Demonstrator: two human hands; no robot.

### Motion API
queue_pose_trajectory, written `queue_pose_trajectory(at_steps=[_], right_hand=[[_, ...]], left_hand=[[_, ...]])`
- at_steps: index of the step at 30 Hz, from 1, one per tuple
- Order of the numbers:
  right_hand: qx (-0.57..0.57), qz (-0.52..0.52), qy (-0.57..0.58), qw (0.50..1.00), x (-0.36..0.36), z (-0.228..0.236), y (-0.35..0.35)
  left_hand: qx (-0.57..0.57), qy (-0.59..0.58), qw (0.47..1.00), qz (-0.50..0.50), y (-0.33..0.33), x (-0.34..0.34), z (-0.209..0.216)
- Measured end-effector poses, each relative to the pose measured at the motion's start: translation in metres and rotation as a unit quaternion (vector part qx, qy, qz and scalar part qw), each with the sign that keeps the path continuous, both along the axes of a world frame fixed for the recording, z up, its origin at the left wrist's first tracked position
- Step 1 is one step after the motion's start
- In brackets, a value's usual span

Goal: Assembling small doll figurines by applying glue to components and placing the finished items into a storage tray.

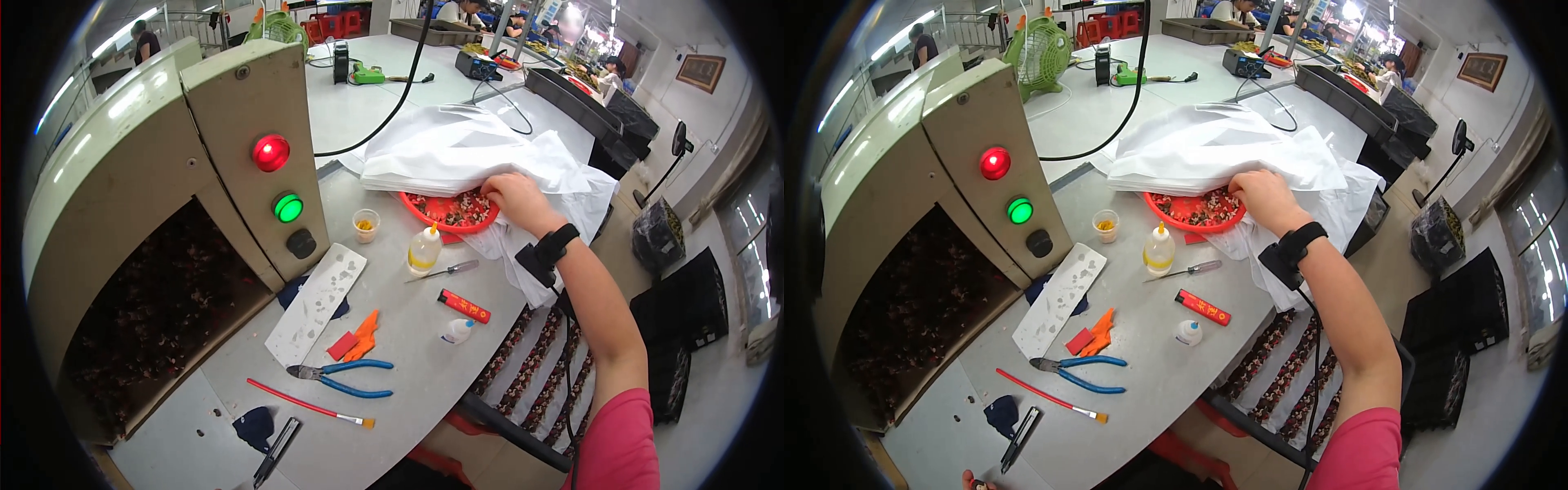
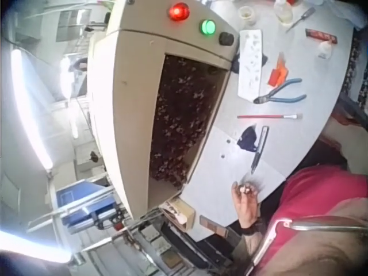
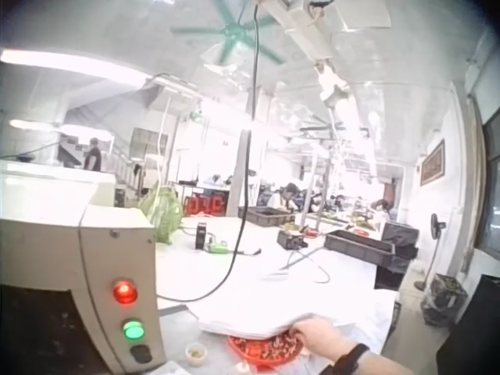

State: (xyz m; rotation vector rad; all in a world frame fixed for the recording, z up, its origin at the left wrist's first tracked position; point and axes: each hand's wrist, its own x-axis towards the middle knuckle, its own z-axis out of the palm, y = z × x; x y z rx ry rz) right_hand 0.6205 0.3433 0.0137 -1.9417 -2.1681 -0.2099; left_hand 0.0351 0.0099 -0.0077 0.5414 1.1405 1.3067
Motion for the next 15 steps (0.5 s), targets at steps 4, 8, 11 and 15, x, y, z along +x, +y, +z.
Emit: queue_pose_trajectory(at_steps=[4,8,11,15], right_hand=[[-0.012,0.009,-0.024,1.0,0.004,0.011,0.009],[-0.045,-0.023,-0.105,0.993,-0.003,0.016,0.014],[-0.065,-0.061,-0.168,0.982,-0.011,0.015,0.019],[-0.072,-0.067,-0.21,0.973,-0.017,0.01,0.023]], left_hand=[[-0.024,0.005,1.0,0.009,0.002,-0.001,0.002],[-0.05,0.021,0.998,0.015,0.005,-0.001,0.005],[-0.049,0.027,0.998,0.013,0.005,0.001,0.006],[-0.055,0.037,0.998,0.019,0.005,0.001,0.006]])
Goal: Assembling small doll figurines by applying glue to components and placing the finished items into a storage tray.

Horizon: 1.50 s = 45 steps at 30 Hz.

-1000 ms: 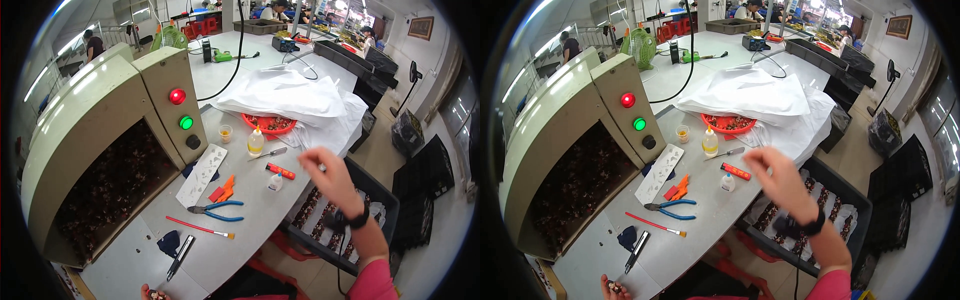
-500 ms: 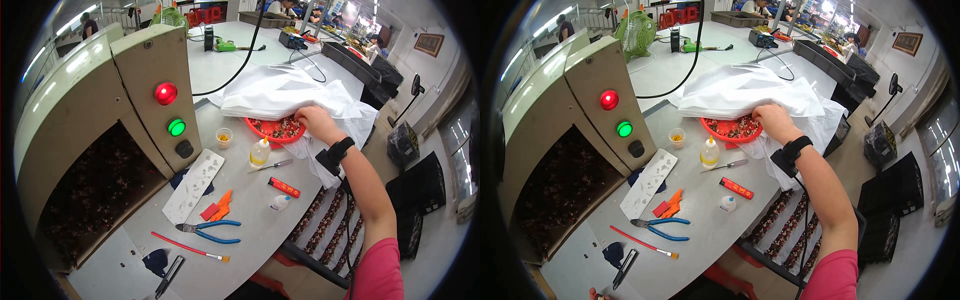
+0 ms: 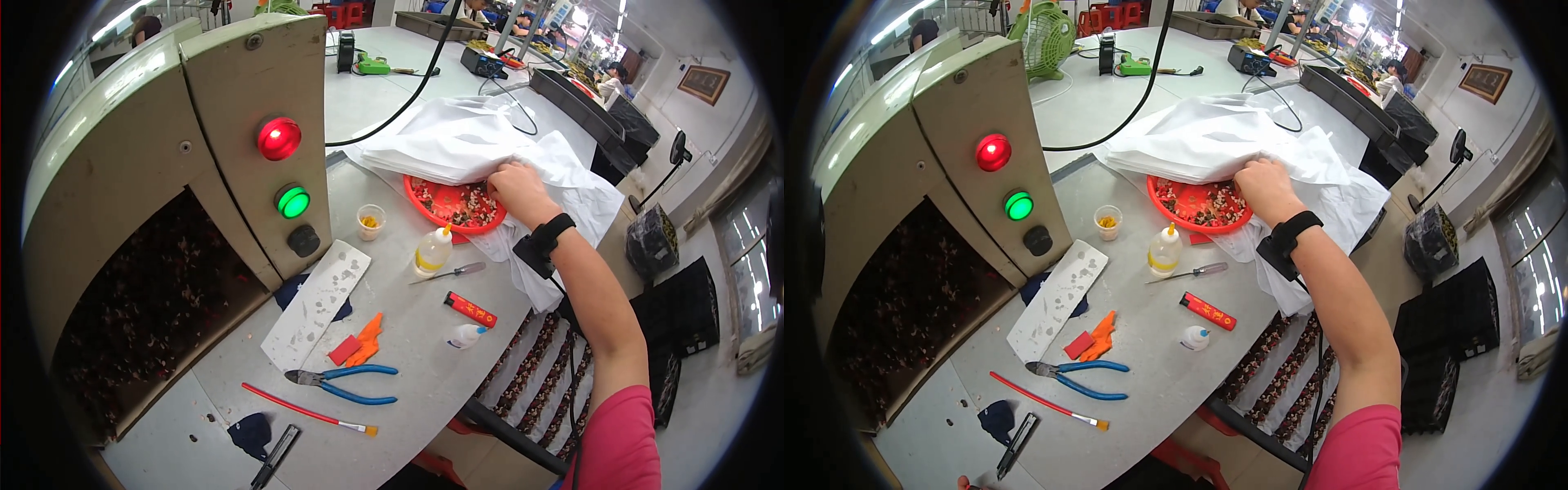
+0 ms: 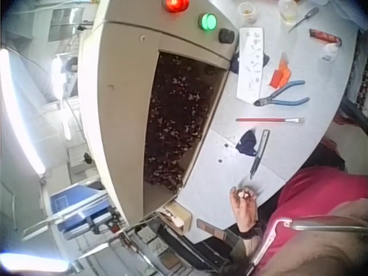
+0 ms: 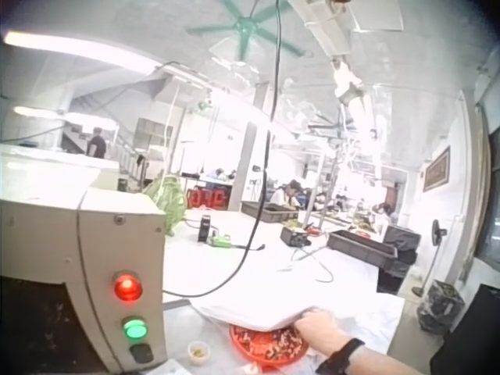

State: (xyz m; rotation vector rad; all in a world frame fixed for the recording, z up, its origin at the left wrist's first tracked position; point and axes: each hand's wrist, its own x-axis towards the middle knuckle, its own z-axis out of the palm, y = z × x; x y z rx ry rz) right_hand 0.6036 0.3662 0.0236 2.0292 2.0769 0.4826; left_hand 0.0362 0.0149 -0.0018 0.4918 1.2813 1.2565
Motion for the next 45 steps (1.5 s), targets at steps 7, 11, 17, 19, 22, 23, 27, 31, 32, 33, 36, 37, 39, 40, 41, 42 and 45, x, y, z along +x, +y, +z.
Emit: queue_pose_trajectory(at_steps=[7,11,17,19,22,23,27,31,32,33,36,37,39,40,41,42,45], right_hand=[[0.029,0.039,0.042,0.998,0.007,-0.009,0.001],[-0.007,0.01,0.046,0.999,-0.001,-0.004,0.0],[0.035,0.037,0.086,0.995,0.009,-0.009,-0.002],[0.038,0.037,0.121,0.991,0.009,-0.005,-0.004],[0.054,0.036,0.256,0.964,0.008,0.002,-0.006],[0.05,0.041,0.281,0.958,0.008,0.004,-0.007],[0.058,0.046,0.37,0.926,0.011,0.004,-0.012],[0.06,0.053,0.4,0.913,0.007,0.006,-0.021],[0.054,0.035,0.441,0.895,0.005,0.007,-0.025],[0.047,0.017,0.481,0.875,0.003,0.008,-0.029],[0.077,0.041,0.527,0.845,0.001,-0.001,-0.033],[0.072,0.051,0.531,0.843,-0.002,-0.001,-0.036],[0.066,0.028,0.526,0.848,-0.005,0.002,-0.048],[0.08,0.007,0.544,0.835,-0.012,0.01,-0.065],[0.092,0.002,0.547,0.832,-0.002,0.006,-0.076],[0.112,-0.001,0.57,0.814,0.0,0.007,-0.095],[0.128,-0.042,0.665,0.735,-0.036,0.024,-0.147]], left_hand=[[0.003,-0.014,1.0,-0.007,0.0,0.002,0.005],[0.007,-0.01,1.0,-0.011,-0.002,0.001,0.004],[0.008,-0.024,1.0,0.006,0.001,0.005,0.007],[0.014,-0.035,0.999,0.005,0.002,0.006,0.005],[0.022,-0.047,0.999,0.007,0.001,0.005,0.004],[0.025,-0.05,0.998,0.01,0.0,0.006,0.003],[0.017,-0.045,0.999,0.012,0.001,0.006,0.005],[0.02,-0.033,0.999,-0.003,0.001,0.004,0.003],[0.009,-0.027,1.0,-0.002,0.002,0.004,0.003],[0.011,-0.027,1.0,-0.001,0.003,0.003,0.003],[0.026,-0.018,0.999,-0.017,0.002,0.0,0.005],[0.022,-0.02,0.999,-0.016,-0.001,0.0,0.006],[0.031,-0.017,0.999,-0.012,-0.004,0.005,0.007],[0.044,-0.008,0.999,-0.006,-0.002,0.009,0.006],[0.02,-0.005,1.0,-0.015,-0.001,0.01,0.006],[0.037,-0.035,0.999,-0.005,0.006,0.014,0.008],[0.06,-0.047,0.997,-0.016,-0.008,0.001,-0.008]])
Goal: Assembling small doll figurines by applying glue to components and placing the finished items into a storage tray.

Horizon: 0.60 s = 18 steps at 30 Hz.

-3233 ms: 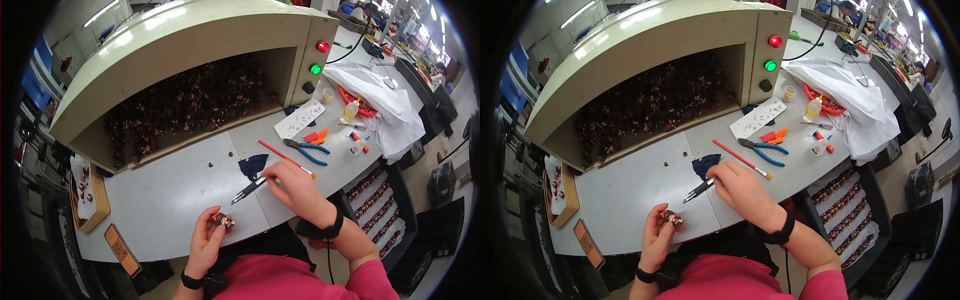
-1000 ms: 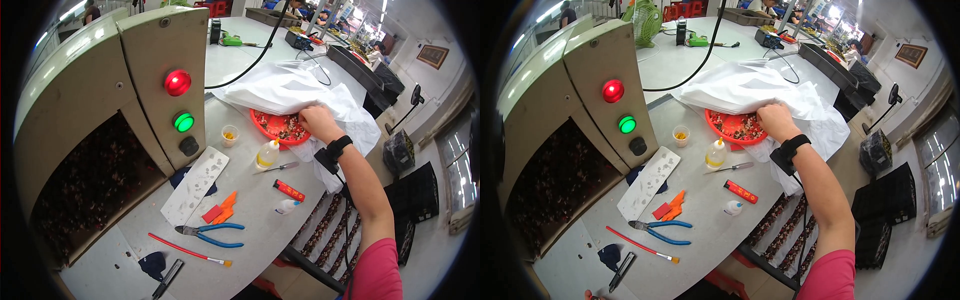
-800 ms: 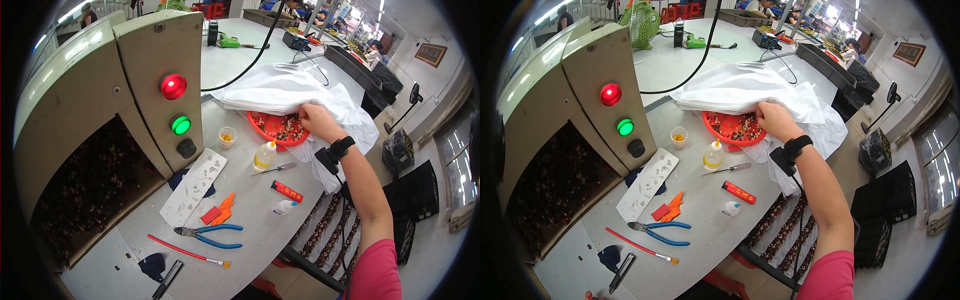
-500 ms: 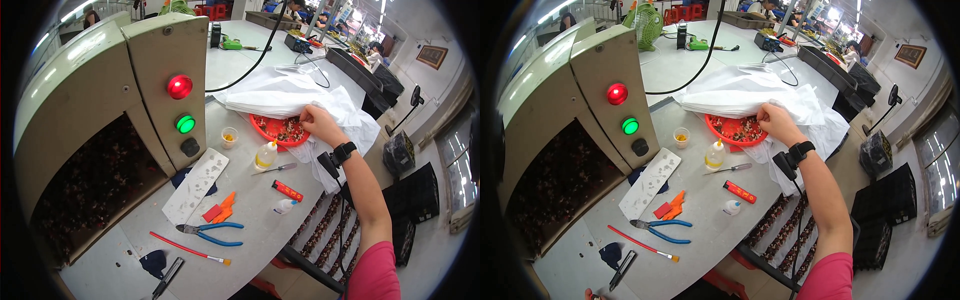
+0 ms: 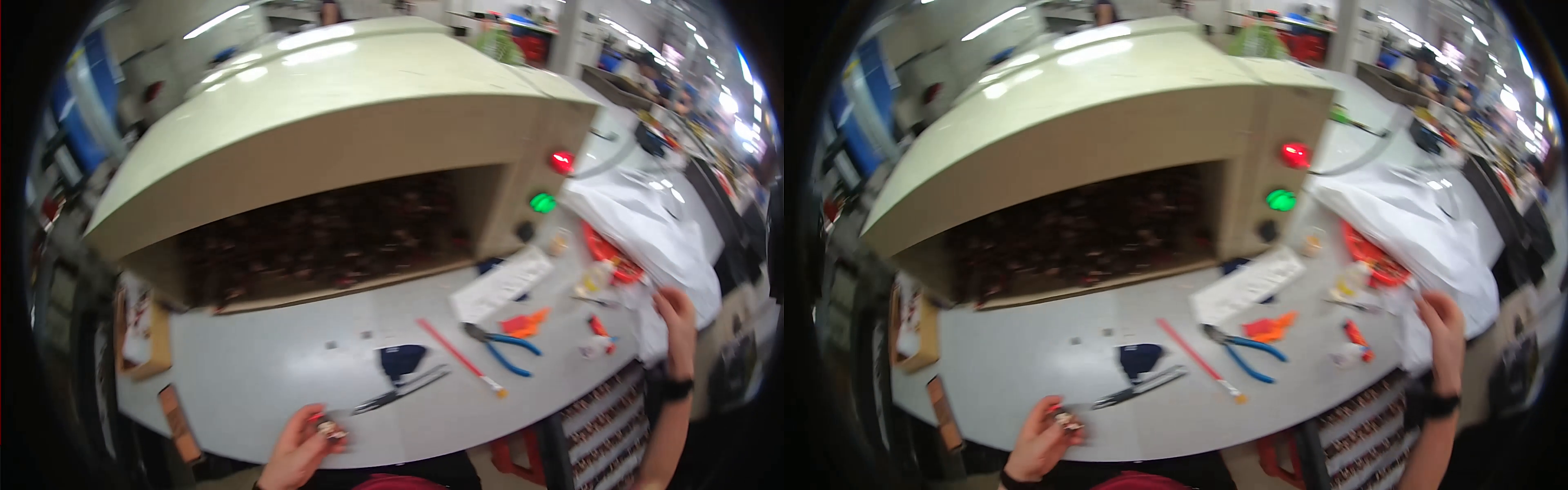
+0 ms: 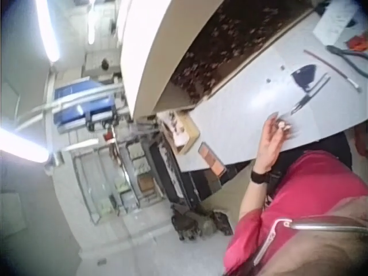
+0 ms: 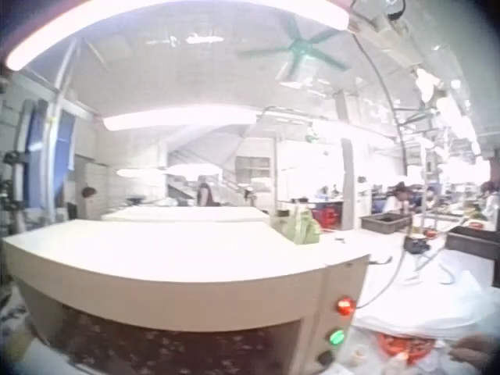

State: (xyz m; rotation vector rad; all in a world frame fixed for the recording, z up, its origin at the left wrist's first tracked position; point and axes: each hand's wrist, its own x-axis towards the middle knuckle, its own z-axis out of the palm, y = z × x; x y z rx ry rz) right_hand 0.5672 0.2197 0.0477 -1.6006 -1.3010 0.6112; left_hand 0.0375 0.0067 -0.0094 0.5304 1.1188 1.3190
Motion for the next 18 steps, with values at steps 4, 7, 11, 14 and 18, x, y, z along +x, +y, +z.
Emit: queue_pose_trajectory(at_steps=[4,7,11,14,18], right_hand=[[-0.013,0.045,0.058,0.997,-0.04,0.002,-0.087],[-0.025,0.114,0.136,0.984,-0.103,-0.01,-0.1],[-0.069,0.167,0.195,0.964,-0.179,-0.009,-0.137],[-0.13,0.219,0.233,0.939,-0.215,-0.015,-0.154],[-0.164,0.276,0.217,0.922,-0.275,-0.017,-0.152]], left_hand=[[-0.004,0.009,0.995,-0.1,0.012,-0.003,0.004],[0.016,0.033,0.996,-0.083,-0.002,-0.001,0.005],[0.035,0.043,0.993,-0.103,-0.004,-0.002,0.013],[0.068,0.035,0.988,-0.137,-0.005,0.0,0.01],[0.104,0.028,0.989,-0.103,-0.003,-0.006,-0.008]])
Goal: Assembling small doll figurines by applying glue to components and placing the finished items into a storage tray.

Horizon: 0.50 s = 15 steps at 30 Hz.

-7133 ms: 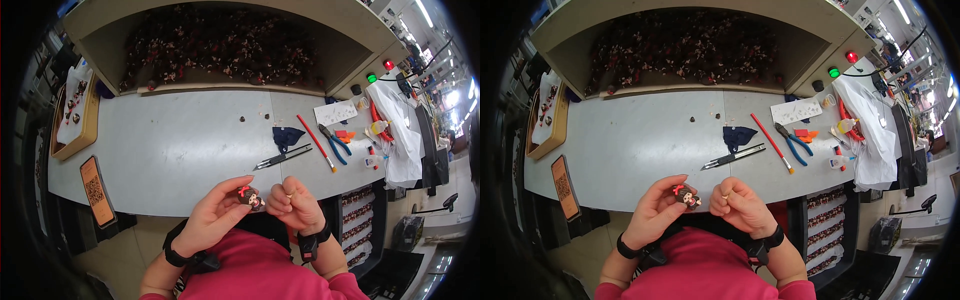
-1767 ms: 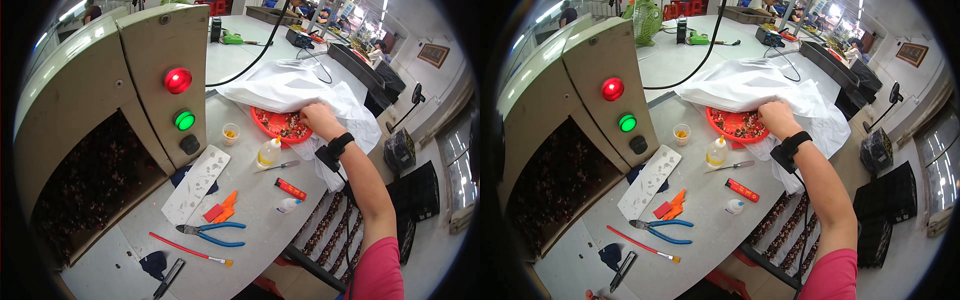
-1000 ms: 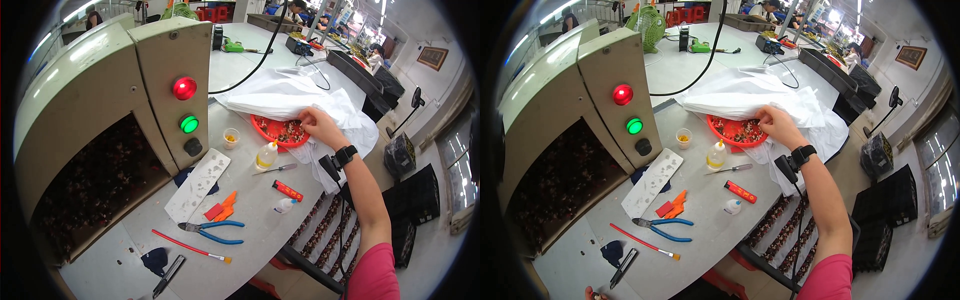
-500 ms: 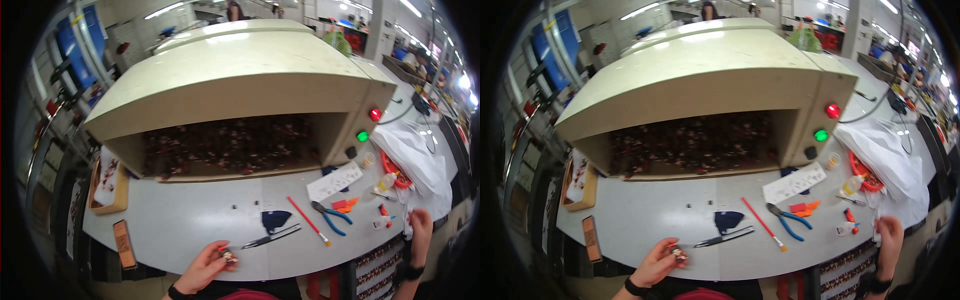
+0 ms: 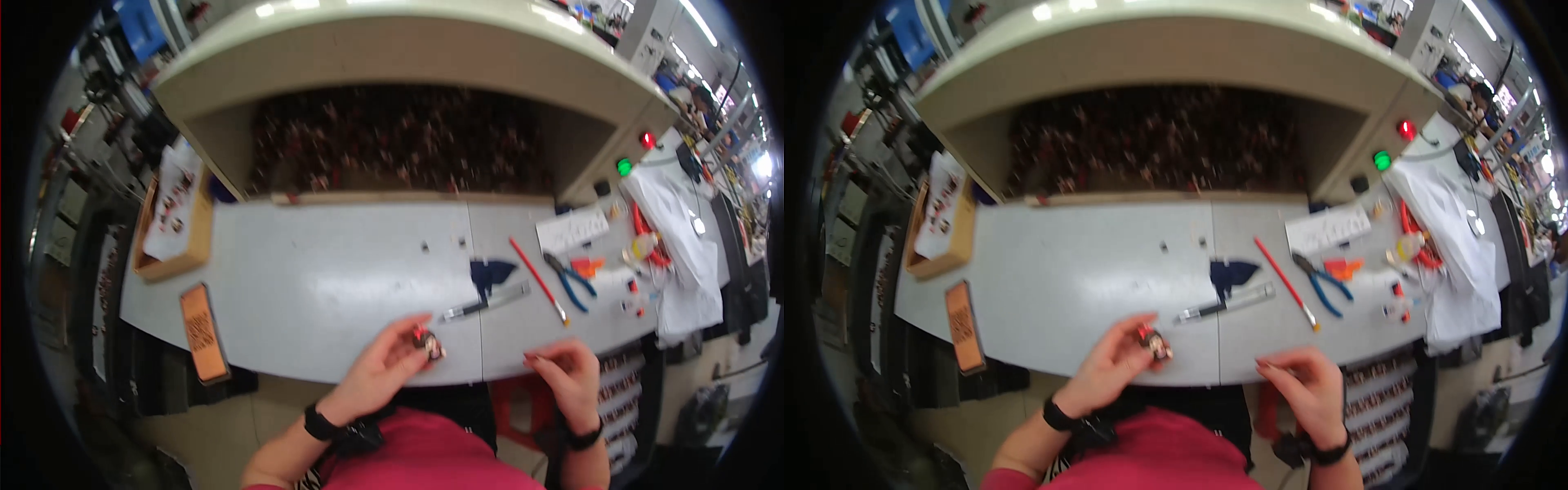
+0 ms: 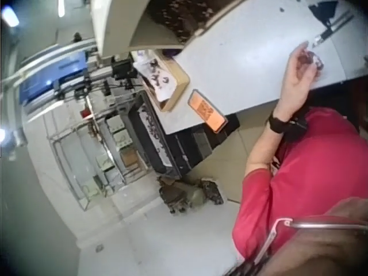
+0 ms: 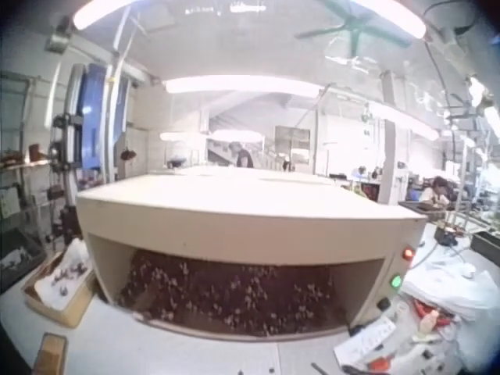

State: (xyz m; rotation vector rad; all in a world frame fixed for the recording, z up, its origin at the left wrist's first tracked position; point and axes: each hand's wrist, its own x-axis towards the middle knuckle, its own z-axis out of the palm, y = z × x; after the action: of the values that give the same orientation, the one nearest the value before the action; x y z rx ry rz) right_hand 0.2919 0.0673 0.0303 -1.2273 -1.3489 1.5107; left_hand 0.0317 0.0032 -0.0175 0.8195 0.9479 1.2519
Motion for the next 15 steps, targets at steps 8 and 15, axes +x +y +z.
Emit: queue_pose_trajectory(at_steps=[8,15], right_hand=[[0.034,0.086,0.033,0.995,-0.051,-0.016,-0.007],[0.252,0.128,-0.121,0.951,-0.07,-0.018,-0.008]], left_hand=[[0.014,-0.05,0.999,-0.015,0.006,-0.003,0.006],[0.035,-0.053,0.998,-0.006,-0.003,0.001,-0.002]])
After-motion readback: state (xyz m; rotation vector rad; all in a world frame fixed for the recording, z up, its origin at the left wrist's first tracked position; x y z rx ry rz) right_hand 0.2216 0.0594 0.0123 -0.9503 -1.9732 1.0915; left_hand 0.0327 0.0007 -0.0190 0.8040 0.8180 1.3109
